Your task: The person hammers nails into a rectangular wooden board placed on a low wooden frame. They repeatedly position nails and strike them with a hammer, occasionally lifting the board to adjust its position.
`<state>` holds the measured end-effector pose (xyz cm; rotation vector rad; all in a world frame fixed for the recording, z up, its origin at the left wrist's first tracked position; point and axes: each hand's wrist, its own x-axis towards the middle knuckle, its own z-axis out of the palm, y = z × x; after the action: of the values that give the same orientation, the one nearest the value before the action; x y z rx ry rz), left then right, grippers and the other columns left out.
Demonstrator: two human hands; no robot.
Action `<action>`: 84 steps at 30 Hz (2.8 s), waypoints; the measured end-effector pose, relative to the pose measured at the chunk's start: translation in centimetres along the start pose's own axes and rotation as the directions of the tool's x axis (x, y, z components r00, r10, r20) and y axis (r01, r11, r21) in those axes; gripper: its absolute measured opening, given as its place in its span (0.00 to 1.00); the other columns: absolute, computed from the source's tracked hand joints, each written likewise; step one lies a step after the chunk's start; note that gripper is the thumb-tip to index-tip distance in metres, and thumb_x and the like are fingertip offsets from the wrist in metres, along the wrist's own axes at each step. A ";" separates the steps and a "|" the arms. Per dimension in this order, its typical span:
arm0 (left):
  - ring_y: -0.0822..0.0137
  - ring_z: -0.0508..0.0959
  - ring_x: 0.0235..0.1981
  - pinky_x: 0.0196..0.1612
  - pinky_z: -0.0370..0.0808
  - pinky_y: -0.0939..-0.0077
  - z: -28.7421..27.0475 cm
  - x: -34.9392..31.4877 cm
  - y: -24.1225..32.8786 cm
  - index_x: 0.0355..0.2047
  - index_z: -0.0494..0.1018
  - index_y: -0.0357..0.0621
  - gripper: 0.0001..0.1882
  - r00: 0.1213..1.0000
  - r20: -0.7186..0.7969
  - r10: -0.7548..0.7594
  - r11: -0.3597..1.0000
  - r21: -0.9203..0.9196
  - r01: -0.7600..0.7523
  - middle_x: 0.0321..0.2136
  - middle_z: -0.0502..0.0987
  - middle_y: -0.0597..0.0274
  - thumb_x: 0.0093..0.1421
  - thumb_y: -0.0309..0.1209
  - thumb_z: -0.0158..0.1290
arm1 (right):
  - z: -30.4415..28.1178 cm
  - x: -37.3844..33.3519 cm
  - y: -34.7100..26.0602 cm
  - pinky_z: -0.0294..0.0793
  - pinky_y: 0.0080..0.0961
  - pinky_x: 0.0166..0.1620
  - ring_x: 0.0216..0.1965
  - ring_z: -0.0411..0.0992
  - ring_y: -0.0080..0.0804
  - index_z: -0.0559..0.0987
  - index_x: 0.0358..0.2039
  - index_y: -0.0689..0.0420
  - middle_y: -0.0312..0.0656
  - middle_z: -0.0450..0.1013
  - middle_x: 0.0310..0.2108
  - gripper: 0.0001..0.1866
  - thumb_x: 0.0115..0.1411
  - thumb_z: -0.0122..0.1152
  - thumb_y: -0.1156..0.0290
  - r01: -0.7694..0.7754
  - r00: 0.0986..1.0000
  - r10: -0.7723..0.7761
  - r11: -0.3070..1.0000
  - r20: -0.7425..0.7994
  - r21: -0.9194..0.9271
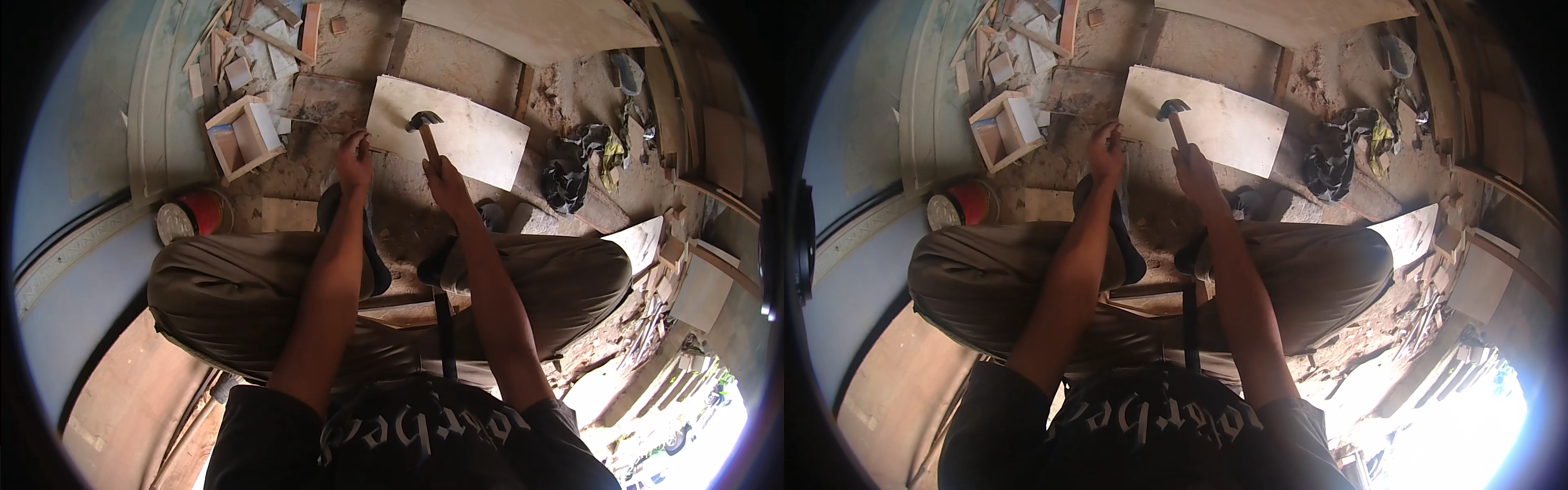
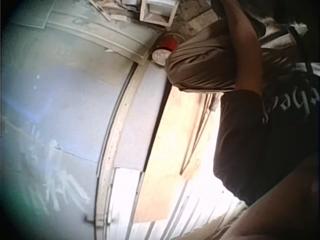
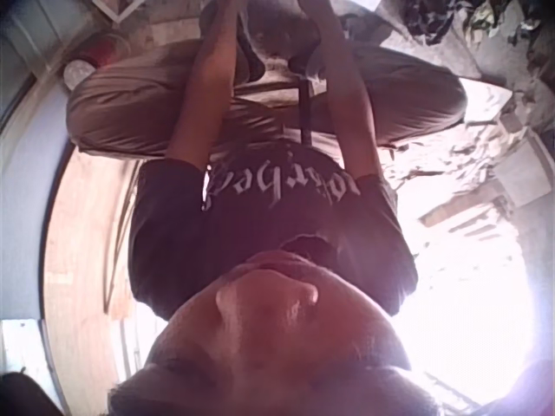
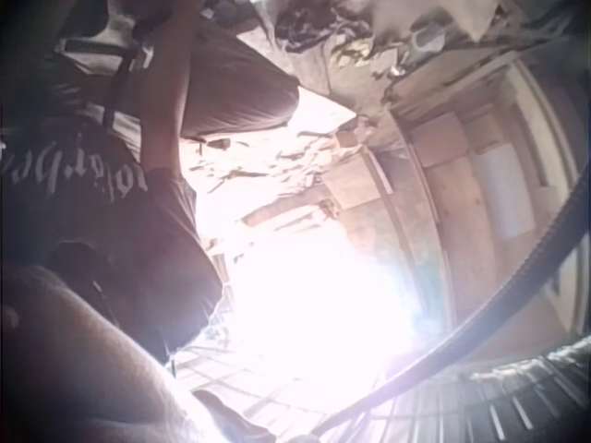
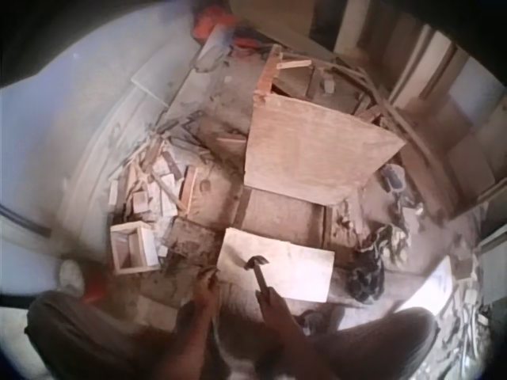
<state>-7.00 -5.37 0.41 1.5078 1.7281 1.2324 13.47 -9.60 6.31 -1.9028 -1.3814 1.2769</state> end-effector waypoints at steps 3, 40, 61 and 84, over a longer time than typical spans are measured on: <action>0.52 0.80 0.39 0.41 0.76 0.65 0.0 0.0 0.1 0.39 0.76 0.37 0.07 0.999 -0.004 0.042 0.998 0.036 -0.041 0.39 0.79 0.51 0.60 0.22 0.55 | -0.1 0.0 -0.5 0.68 0.34 0.29 0.23 0.70 0.35 0.72 0.31 0.60 0.45 0.70 0.20 0.16 0.66 0.55 0.59 -0.030 1.000 0.030 1.000 0.005 -0.006; 0.50 0.79 0.44 0.46 0.77 0.64 -0.3 -0.6 0.3 0.36 0.79 0.39 0.09 1.000 0.026 -0.013 0.999 0.046 0.012 0.43 0.79 0.50 0.54 0.20 0.57 | 3.3 -3.0 -3.6 0.64 0.50 0.22 0.23 0.71 0.64 0.66 0.37 0.61 0.59 0.70 0.18 0.12 0.66 0.54 0.65 0.369 0.928 -0.372 0.925 -0.013 -0.091; 0.51 0.79 0.45 0.44 0.77 0.62 -0.8 -0.5 0.1 0.35 0.79 0.39 0.07 0.988 0.122 -0.098 0.995 0.035 0.094 0.43 0.79 0.51 0.54 0.22 0.60 | 3.3 -3.2 -2.5 0.64 0.50 0.24 0.25 0.71 0.63 0.66 0.36 0.61 0.59 0.71 0.20 0.11 0.67 0.52 0.66 0.239 0.971 -0.236 0.959 0.038 -0.151; 0.52 0.78 0.48 0.48 0.77 0.60 -3.0 1.9 -1.1 0.52 0.74 0.47 0.24 0.880 0.438 -0.184 0.956 0.289 0.056 0.46 0.78 0.51 0.54 0.32 0.63 | 1.4 -0.8 -3.0 0.64 0.35 0.22 0.15 0.65 0.35 0.69 0.34 0.61 0.46 0.67 0.15 0.14 0.68 0.52 0.62 0.182 0.947 -0.176 0.983 -0.269 -0.001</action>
<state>-10.53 -4.34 1.12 1.6500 1.6703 0.5223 10.76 -9.36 8.34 -1.8093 -1.3538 0.9073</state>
